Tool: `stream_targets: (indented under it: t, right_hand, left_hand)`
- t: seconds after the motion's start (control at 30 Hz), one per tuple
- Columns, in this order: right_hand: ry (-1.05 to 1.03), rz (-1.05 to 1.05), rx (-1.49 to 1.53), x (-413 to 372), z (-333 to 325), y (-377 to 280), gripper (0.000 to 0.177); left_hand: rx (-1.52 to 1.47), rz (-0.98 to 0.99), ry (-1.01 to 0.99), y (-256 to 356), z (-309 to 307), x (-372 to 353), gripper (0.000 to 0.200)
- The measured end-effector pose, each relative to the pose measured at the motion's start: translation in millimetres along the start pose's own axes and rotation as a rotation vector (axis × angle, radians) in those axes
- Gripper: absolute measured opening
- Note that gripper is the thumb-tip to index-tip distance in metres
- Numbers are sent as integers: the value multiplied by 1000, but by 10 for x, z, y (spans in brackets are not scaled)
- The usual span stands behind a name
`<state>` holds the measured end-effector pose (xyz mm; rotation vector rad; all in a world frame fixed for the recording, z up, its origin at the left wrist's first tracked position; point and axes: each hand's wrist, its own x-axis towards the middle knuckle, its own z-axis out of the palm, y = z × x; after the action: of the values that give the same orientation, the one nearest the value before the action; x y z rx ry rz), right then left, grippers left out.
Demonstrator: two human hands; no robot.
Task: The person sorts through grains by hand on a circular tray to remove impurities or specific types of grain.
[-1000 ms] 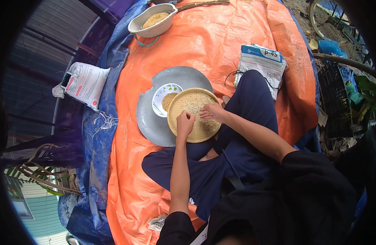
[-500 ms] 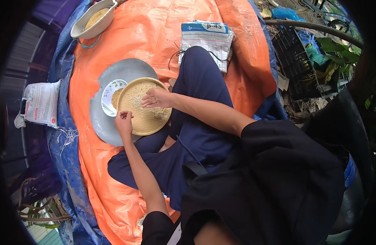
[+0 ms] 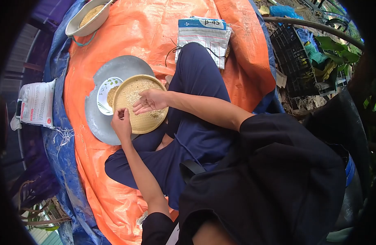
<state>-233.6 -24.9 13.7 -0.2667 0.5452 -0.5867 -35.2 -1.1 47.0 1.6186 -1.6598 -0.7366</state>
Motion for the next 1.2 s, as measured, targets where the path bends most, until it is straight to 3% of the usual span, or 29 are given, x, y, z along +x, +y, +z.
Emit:
stream_targets:
  t: [0.37, 0.7, 0.9, 1.2]
  right_hand:
    - [156, -252, 138, 62, -73, -80, 48]
    - [348, -233, 41, 164, -262, 24, 40]
    - [363, -231, 33, 188, -296, 40, 42]
    - [403, -204, 16, 241, -339, 71, 41]
  left_hand:
    - [284, 31, -59, -454, 238, 47, 13]
    - [513, 220, -27, -455, 497, 182, 13]
    - [714, 353, -46, -434, 547, 171, 9]
    - [885, 369, -58, -437, 622, 164, 9]
